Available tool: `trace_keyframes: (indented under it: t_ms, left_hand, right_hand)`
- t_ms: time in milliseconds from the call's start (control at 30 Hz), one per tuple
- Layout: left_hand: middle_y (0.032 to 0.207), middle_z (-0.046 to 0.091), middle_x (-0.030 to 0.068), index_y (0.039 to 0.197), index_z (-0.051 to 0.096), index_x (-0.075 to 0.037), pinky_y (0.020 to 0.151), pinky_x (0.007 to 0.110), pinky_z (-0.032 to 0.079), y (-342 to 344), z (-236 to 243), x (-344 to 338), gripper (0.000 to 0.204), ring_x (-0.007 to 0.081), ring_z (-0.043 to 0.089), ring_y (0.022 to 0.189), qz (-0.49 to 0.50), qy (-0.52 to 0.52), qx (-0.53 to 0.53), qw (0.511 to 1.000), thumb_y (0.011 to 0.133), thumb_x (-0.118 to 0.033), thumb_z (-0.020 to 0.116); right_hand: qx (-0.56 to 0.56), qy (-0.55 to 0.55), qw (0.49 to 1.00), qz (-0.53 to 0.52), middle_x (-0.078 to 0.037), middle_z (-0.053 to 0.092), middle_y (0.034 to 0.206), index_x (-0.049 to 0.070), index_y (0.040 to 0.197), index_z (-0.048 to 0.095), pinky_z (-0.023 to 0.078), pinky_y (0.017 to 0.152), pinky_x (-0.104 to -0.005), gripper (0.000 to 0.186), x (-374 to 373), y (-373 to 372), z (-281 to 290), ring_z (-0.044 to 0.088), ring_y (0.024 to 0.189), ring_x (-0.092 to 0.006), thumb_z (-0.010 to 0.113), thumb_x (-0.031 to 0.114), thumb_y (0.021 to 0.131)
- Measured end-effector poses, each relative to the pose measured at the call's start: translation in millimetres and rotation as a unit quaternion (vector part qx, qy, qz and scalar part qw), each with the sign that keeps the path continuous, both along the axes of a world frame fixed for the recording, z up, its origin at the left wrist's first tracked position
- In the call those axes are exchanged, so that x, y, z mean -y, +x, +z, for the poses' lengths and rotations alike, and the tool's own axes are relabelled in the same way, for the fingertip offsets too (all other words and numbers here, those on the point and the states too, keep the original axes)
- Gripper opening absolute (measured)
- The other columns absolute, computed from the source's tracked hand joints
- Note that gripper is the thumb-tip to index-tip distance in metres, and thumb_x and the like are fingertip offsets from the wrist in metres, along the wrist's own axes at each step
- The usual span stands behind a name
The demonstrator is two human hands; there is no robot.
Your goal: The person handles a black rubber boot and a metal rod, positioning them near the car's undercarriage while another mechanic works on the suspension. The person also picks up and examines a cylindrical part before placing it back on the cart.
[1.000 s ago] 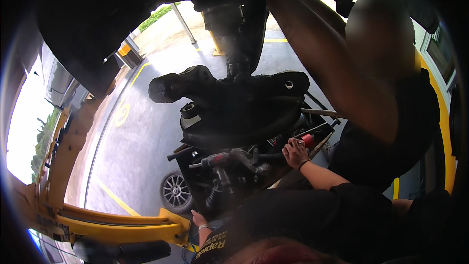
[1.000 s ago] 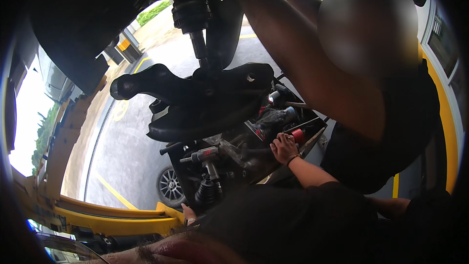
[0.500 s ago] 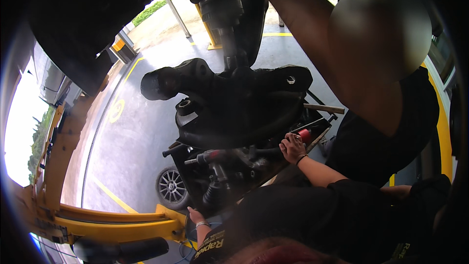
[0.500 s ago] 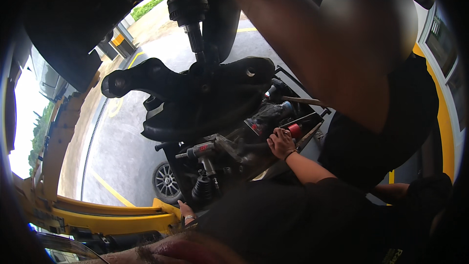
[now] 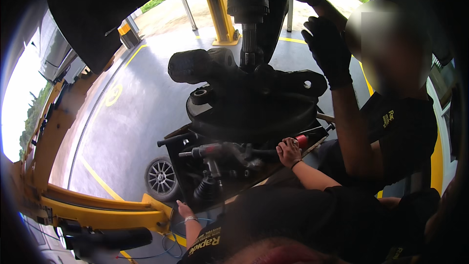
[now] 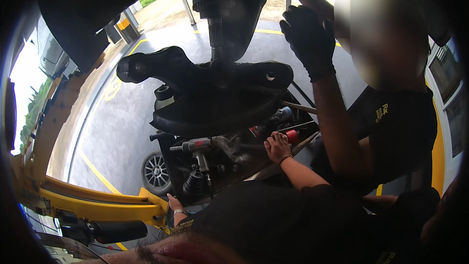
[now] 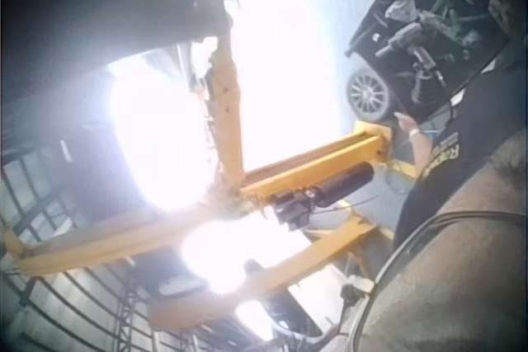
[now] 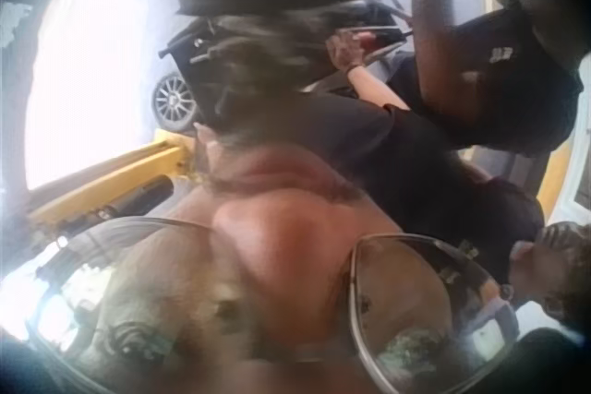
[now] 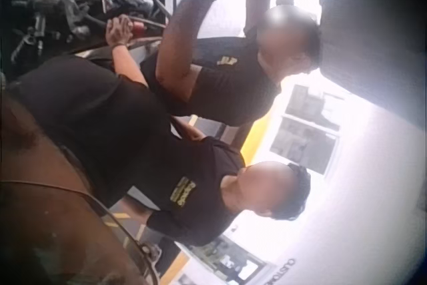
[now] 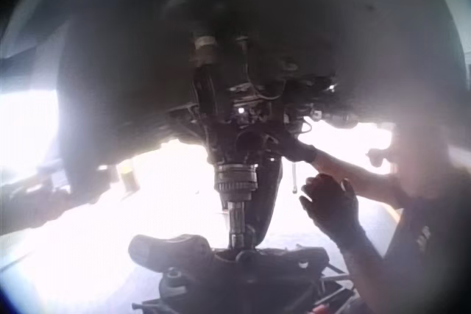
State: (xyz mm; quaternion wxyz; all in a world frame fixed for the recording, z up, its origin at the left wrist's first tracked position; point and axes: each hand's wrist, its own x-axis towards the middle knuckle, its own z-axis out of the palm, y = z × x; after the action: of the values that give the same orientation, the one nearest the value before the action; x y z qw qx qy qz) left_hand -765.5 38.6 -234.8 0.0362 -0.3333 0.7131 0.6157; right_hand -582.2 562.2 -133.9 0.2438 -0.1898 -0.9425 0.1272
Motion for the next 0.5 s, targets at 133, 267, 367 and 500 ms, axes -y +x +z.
trace_keyframes:
  t_ms: [133, 267, 367, 500]
  left_hand:
    - [0.094, 0.07, 0.0149, 0.093, 0.068, 0.007, 0.081, 0.037, 0.051, 0.1, -1.8, 1.2, 0.071, 0.027, 0.066, 0.085, -0.022, -0.043, 0.007, 0.999, 0.099, -0.059, 0.042]
    - [0.094, 0.07, 0.0137, 0.091, 0.068, 0.006, 0.079, 0.036, 0.052, -3.8, -10.0, 4.8, 0.069, 0.026, 0.066, 0.083, -0.006, -0.01, 0.008, 1.0, 0.098, -0.059, 0.044]
    - [0.093, 0.07, 0.0131, 0.09, 0.068, 0.005, 0.077, 0.035, 0.052, -5.3, -18.4, 9.8, 0.068, 0.0251, 0.066, 0.082, -0.01, 0.001, 0.008, 1.0, 0.098, -0.059, 0.045]
    - [0.091, 0.07, 0.0125, 0.089, 0.066, 0.004, 0.074, 0.034, 0.052, -8.5, -30.0, 12.7, 0.066, 0.0242, 0.066, 0.077, 0.008, 0.031, 0.0, 0.999, 0.098, -0.058, 0.046]
  right_hand:
    - [-0.001, 0.001, 1.0, -0.01, -0.011, 0.052, 0.11, 0.011, 0.096, 0.062, 0.035, 0.097, -0.0461, 0.021, 2.3, 0.3, 0.1, 0.051, 0.11, -0.03, 0.057, 0.031, 0.094]
    - [0.007, -0.009, 1.0, -0.01, -0.011, 0.052, 0.11, 0.011, 0.099, 0.06, 0.036, 0.097, -0.0463, 0.021, 3.4, -0.8, 2.3, 0.051, 0.111, -0.0309, 0.058, 0.031, 0.093]
    - [0.008, -0.019, 1.0, -0.009, -0.011, 0.052, 0.109, 0.011, 0.099, 0.059, 0.036, 0.097, -0.0463, 0.021, 3.5, -0.8, 3.8, 0.051, 0.111, -0.0312, 0.058, 0.031, 0.093]
    - [0.004, -0.01, 1.0, -0.022, -0.011, 0.053, 0.11, 0.011, 0.099, 0.059, 0.036, 0.098, -0.0465, 0.021, 3.5, -1.7, 2.7, 0.051, 0.112, -0.0317, 0.057, 0.031, 0.094]
